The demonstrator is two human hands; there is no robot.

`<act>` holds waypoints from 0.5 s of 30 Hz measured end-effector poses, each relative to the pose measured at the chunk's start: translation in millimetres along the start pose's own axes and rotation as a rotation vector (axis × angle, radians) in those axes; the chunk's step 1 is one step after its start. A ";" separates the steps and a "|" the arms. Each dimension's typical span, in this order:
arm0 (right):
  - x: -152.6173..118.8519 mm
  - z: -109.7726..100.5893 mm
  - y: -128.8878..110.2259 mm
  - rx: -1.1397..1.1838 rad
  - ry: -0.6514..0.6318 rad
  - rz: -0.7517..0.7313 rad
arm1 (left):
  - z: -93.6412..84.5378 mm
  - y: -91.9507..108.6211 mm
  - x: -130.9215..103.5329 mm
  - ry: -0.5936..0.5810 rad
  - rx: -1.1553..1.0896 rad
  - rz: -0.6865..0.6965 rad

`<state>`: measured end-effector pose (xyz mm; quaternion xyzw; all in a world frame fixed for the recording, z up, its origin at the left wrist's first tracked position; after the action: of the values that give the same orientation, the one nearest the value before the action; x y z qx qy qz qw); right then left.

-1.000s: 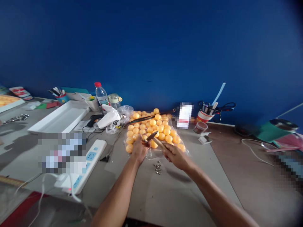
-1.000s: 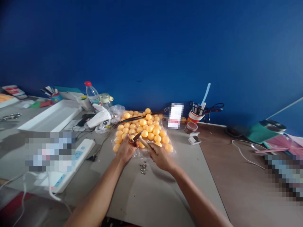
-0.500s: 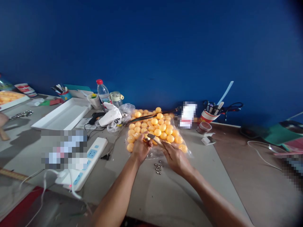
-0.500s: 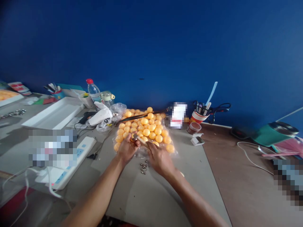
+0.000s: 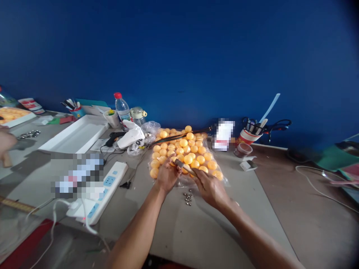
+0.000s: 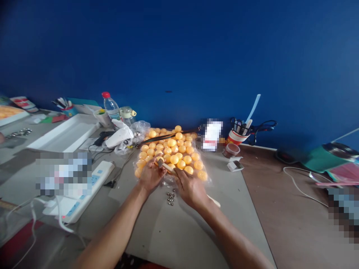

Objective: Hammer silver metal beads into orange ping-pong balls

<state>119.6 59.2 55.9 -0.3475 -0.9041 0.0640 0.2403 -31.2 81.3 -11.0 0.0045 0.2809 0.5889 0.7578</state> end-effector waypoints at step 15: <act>-1.9 5.0 -2.9 0.047 -0.005 -0.002 | -5.1 5.3 3.0 0.075 0.080 0.131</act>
<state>116.8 56.0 51.6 -0.3409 -0.9032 0.0857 0.2463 -37.6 83.9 -14.8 0.0310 0.3317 0.6254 0.7056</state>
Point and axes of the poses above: each hand's wrist, its own x-axis towards the middle knuckle, its own z-axis out of the palm, y = z × x, the point moved 7 cm from there along x, towards the middle knuckle, and after that the axes turned 9 degrees about -z, right-handed, at the moved point
